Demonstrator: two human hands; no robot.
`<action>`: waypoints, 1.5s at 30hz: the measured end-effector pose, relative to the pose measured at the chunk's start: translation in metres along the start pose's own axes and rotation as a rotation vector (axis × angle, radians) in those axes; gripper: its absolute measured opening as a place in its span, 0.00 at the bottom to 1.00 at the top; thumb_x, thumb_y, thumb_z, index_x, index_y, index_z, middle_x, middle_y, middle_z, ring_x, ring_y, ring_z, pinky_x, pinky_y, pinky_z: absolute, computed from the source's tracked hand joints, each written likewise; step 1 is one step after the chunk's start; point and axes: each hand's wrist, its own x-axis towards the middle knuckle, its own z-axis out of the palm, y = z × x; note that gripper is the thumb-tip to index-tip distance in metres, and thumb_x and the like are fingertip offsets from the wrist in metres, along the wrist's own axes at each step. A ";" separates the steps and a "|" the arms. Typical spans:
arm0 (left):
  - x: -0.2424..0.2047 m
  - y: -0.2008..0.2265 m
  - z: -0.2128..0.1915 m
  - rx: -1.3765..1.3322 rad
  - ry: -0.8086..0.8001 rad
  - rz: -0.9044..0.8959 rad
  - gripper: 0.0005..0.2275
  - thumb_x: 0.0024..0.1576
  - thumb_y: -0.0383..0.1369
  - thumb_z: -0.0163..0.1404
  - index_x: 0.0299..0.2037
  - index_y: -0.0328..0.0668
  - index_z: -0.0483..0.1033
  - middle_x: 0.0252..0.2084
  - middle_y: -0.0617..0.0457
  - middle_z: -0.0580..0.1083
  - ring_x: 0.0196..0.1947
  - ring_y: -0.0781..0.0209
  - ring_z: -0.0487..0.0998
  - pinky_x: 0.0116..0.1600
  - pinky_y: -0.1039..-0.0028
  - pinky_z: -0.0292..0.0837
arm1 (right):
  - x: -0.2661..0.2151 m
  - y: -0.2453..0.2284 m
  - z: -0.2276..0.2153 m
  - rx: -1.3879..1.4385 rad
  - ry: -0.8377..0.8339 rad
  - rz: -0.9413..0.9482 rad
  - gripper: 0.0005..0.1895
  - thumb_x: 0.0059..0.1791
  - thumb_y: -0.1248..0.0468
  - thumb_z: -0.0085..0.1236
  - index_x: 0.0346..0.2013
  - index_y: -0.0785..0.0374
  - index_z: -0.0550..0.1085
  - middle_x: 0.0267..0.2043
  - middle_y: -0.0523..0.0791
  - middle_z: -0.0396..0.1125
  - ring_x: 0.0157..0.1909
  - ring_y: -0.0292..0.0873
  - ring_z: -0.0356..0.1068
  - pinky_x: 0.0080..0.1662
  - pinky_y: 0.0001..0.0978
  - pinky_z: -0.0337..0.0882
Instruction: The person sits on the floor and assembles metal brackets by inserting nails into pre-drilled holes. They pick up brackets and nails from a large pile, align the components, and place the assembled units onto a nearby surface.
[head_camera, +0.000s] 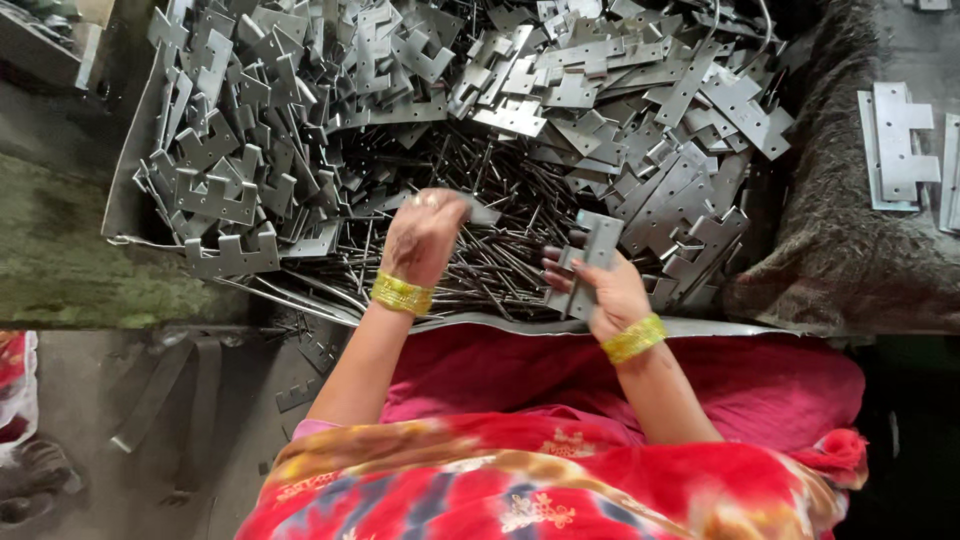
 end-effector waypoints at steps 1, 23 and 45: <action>0.009 0.009 -0.003 -0.009 0.030 -0.047 0.05 0.56 0.27 0.56 0.40 0.38 0.81 0.40 0.48 0.79 0.43 0.49 0.79 0.50 0.63 0.72 | 0.002 0.000 0.007 0.017 -0.021 0.013 0.14 0.54 0.73 0.47 0.56 0.67 0.66 0.52 0.60 0.71 0.50 0.57 0.74 0.49 0.48 0.79; -0.087 0.051 -0.011 -1.005 -0.263 -0.748 0.10 0.59 0.33 0.54 0.44 0.34 0.78 0.35 0.48 0.78 0.36 0.48 0.76 0.45 0.59 0.72 | -0.025 0.036 0.091 -0.625 -0.045 -0.694 0.29 0.46 0.70 0.63 0.59 0.71 0.65 0.56 0.49 0.66 0.55 0.48 0.67 0.54 0.42 0.68; -0.026 -0.034 -0.069 0.497 -0.076 -0.235 0.13 0.53 0.28 0.56 0.48 0.42 0.82 0.43 0.46 0.77 0.46 0.47 0.78 0.50 0.62 0.75 | -0.025 -0.159 -0.124 -1.015 0.664 -0.742 0.16 0.46 0.72 0.69 0.48 0.68 0.77 0.41 0.51 0.73 0.39 0.46 0.72 0.41 0.40 0.72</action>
